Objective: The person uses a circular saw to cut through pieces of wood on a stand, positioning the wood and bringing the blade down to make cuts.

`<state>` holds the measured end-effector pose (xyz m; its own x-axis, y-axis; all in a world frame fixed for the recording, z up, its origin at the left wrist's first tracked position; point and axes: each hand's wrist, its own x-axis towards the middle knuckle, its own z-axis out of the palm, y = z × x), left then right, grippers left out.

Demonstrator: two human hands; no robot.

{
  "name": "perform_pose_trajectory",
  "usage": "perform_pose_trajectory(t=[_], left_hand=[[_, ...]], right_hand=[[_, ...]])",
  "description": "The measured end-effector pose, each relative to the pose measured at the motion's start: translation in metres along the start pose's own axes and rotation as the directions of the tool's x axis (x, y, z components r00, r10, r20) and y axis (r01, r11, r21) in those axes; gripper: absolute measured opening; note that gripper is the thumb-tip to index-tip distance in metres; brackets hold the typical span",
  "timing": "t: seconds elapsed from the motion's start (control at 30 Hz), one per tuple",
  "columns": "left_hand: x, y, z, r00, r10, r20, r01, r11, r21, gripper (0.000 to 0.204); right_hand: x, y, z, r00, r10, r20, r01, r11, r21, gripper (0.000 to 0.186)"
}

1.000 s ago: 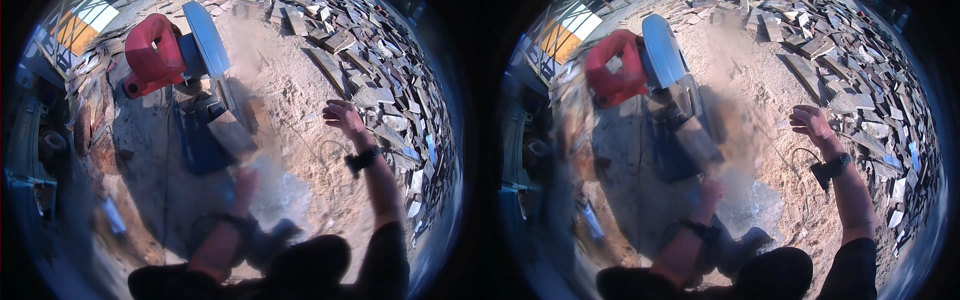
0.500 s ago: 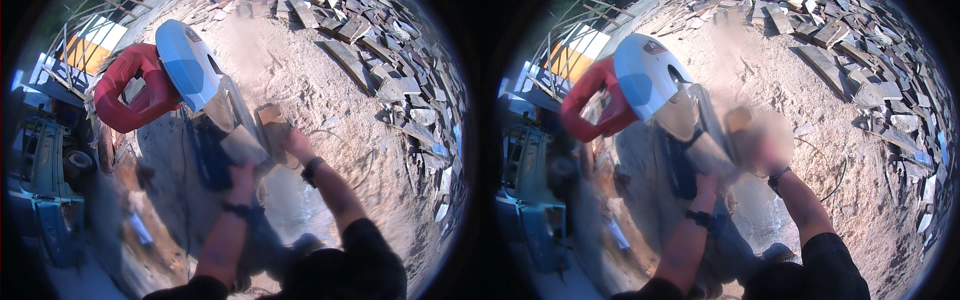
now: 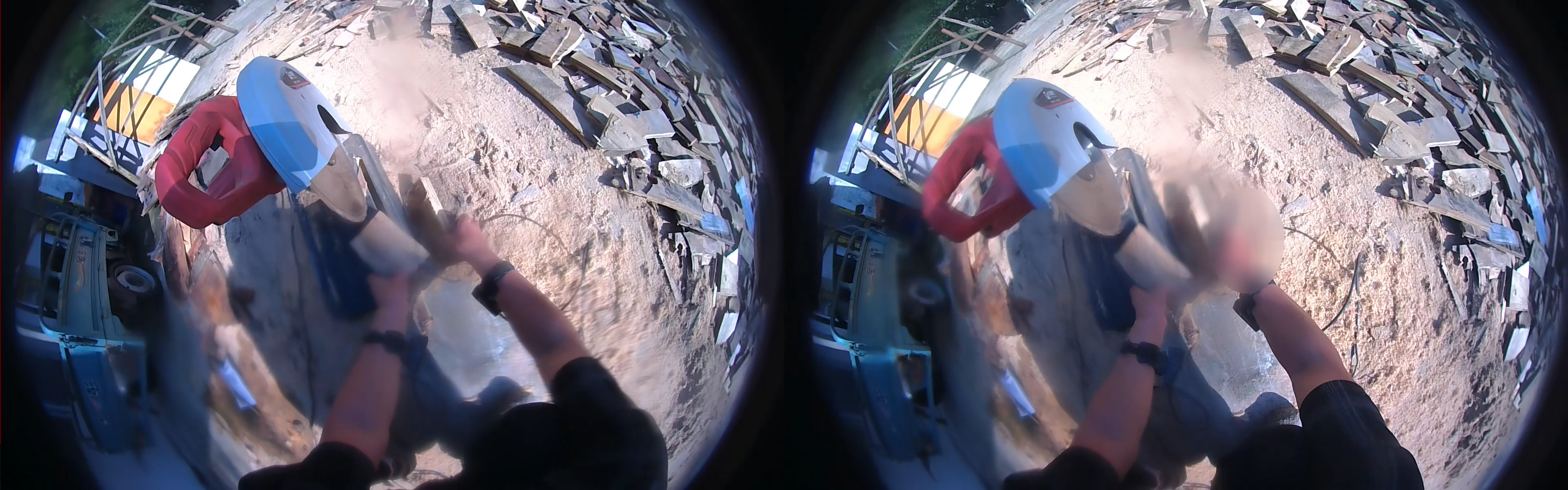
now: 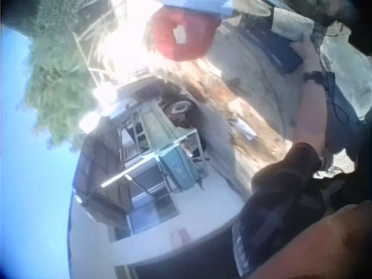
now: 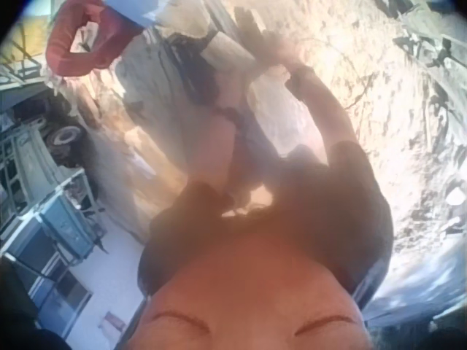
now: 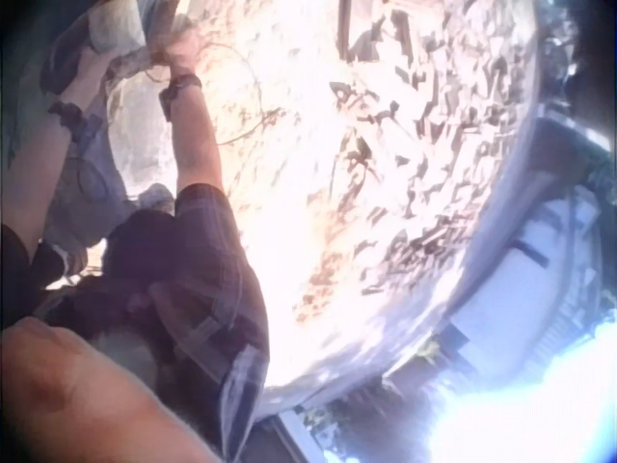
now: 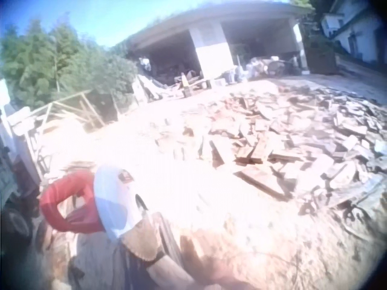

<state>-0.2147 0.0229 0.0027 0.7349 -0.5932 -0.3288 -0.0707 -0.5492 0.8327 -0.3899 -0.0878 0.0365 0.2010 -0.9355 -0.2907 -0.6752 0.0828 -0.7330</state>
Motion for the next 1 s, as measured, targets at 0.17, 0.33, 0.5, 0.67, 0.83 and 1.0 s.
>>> perform_pose_trajectory(t=[0.17, 0.33, 0.5, 0.67, 0.83, 1.0], left_hand=[[-0.035, 0.037, -0.008, 0.989, -0.094, 0.117, 0.124, 0.951, -0.284, 0.059], [-0.08, 0.056, -0.011, 0.928, -0.032, 0.37, 0.194, 0.892, -0.408, 0.045], [-0.115, 0.016, -0.021, 0.713, 0.033, 0.701, 0.364, 0.837, -0.409, 0.033], [-0.178, 0.038, -0.009, 0.632, -0.033, 0.775, 0.362, 0.896, -0.258, 0.036], [-0.204, 0.028, 0.001, 0.459, -0.053, 0.887, 0.194, 0.98, -0.042, 0.05], [-0.223, 0.035, 0.019, 0.315, 0.112, 0.943, 0.359, 0.905, -0.227, 0.057]], right_hand=[[-0.036, -0.002, -0.022, 0.982, -0.163, -0.097, 0.183, 0.95, 0.255, 0.044], [-0.075, 0.072, -0.019, 0.968, -0.245, -0.05, 0.226, 0.774, 0.591, 0.063], [-0.178, 0.067, -0.048, 0.945, 0.067, 0.32, -0.326, 0.201, 0.924, 0.067], [-0.247, 0.082, -0.043, 0.953, 0.078, 0.294, -0.299, 0.048, 0.953, 0.058], [-0.279, 0.063, -0.068, 0.963, 0.166, 0.213, -0.24, 0.161, 0.957, 0.07], [-0.279, 0.063, -0.1, 0.98, 0.174, 0.094, -0.129, 0.199, 0.971, 0.069]])
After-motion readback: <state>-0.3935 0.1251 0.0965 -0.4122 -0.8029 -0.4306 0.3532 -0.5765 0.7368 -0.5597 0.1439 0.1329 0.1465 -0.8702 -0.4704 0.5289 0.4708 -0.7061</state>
